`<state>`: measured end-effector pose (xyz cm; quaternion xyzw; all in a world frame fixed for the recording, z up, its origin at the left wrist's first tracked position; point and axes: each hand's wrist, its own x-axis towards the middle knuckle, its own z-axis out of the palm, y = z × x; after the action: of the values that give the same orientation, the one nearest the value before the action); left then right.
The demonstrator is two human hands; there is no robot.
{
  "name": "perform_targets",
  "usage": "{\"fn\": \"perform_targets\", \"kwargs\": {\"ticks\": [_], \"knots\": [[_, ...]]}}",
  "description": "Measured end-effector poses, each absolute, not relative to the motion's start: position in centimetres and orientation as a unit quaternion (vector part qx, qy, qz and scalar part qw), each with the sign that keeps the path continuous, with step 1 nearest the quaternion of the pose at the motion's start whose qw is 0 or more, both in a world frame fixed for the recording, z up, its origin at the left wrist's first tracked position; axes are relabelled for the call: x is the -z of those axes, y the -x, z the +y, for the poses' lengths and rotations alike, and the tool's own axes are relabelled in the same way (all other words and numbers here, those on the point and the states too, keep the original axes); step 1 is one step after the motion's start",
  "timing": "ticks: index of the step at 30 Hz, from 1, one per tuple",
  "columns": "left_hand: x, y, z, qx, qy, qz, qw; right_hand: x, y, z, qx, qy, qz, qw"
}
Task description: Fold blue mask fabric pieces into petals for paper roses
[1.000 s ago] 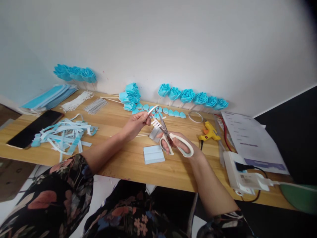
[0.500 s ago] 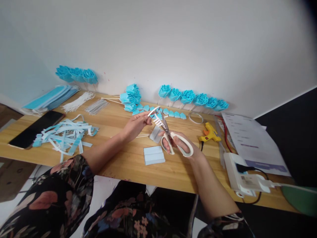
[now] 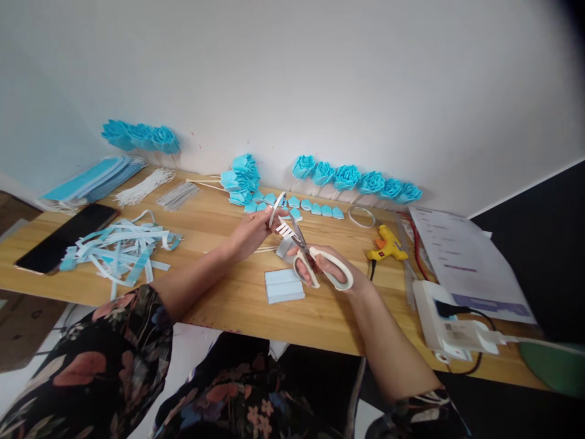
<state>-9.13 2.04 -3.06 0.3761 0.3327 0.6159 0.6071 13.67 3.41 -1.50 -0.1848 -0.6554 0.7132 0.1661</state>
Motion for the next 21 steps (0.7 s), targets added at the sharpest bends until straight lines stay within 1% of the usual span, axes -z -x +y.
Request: {"fn": "perform_targets", "kwargs": {"ticks": [3,9,15,21], "knots": [[2.7,8.9,1.7,-0.596,-0.371,0.351,0.620,1.7,-13.6,3.3,-0.729,0.180,-0.641,0.161],[3.0,8.8,1.4,-0.560,-0.406,0.321,0.646,1.7,-13.4,3.0,-0.751,0.170,-0.622,0.141],[2.7,8.9,0.8,-0.498,-0.495,0.314,0.639,2.2,-13.4,3.2,-0.760,0.116,-0.623,0.143],[2.5,8.9,0.5,-0.482,-0.527,0.326,0.619,2.5,-13.2,3.2,-0.763,0.075,-0.622,0.157]]}}
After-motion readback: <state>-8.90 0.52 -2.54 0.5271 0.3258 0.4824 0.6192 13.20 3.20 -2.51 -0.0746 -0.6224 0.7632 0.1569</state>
